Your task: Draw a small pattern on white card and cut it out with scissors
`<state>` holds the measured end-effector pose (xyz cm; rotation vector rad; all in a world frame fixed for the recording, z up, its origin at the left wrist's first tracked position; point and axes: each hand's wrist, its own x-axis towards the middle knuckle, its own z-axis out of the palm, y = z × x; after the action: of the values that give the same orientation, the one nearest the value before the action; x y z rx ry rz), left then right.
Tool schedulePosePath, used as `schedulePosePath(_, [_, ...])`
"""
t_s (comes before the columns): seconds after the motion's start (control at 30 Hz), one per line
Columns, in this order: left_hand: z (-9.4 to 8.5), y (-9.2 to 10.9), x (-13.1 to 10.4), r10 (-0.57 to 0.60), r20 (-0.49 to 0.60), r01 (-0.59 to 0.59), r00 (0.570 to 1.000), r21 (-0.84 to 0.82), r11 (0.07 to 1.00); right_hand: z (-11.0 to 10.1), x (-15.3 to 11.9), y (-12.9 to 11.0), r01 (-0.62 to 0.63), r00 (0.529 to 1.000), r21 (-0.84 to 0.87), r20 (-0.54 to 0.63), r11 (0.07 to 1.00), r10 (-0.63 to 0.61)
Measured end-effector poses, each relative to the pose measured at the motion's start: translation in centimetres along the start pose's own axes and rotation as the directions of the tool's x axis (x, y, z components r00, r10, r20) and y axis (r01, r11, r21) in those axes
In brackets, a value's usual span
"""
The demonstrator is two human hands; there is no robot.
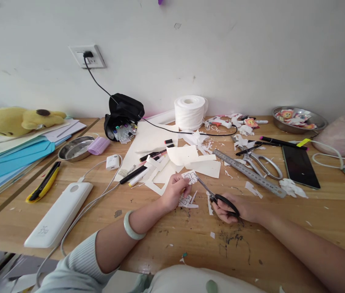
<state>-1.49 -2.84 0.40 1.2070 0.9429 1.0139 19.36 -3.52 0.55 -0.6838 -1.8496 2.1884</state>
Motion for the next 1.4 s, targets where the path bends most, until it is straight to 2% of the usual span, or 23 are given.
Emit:
schedulePosePath(0.27, [-0.02,-0.18,0.09,0.007,-0.046,-0.012,0.999,-0.114,0.993,0.21,-0.09,-0.68,-0.019,1.0,-0.02,-0.008,1.0,0.019])
schedulePosePath(0.63, [0.28,0.18,0.29,-0.038,-0.118,0.013,0.992,-0.207,0.978,0.03,-0.3,-0.3,-0.083,0.997,-0.048,-0.01,0.995,0.083])
schedulePosePath(0.93, [0.25,0.02,0.36,-0.034,-0.116,0.002,0.993,-0.267,0.964,-0.21,-0.14,0.12,-0.069,0.997,-0.024,0.016,0.997,0.069])
schedulePosePath(1.27, [0.21,0.01,0.3,-0.028,-0.118,-0.001,0.993,-0.243,0.97,0.07,-0.28,-0.35,-0.057,0.998,-0.037,0.015,0.998,0.057])
schedulePosePath(1.4, [-0.03,-0.32,0.14,0.025,-0.064,-0.033,0.998,-0.135,0.99,0.19,-0.18,-0.5,-0.047,0.999,-0.016,0.007,0.999,0.047])
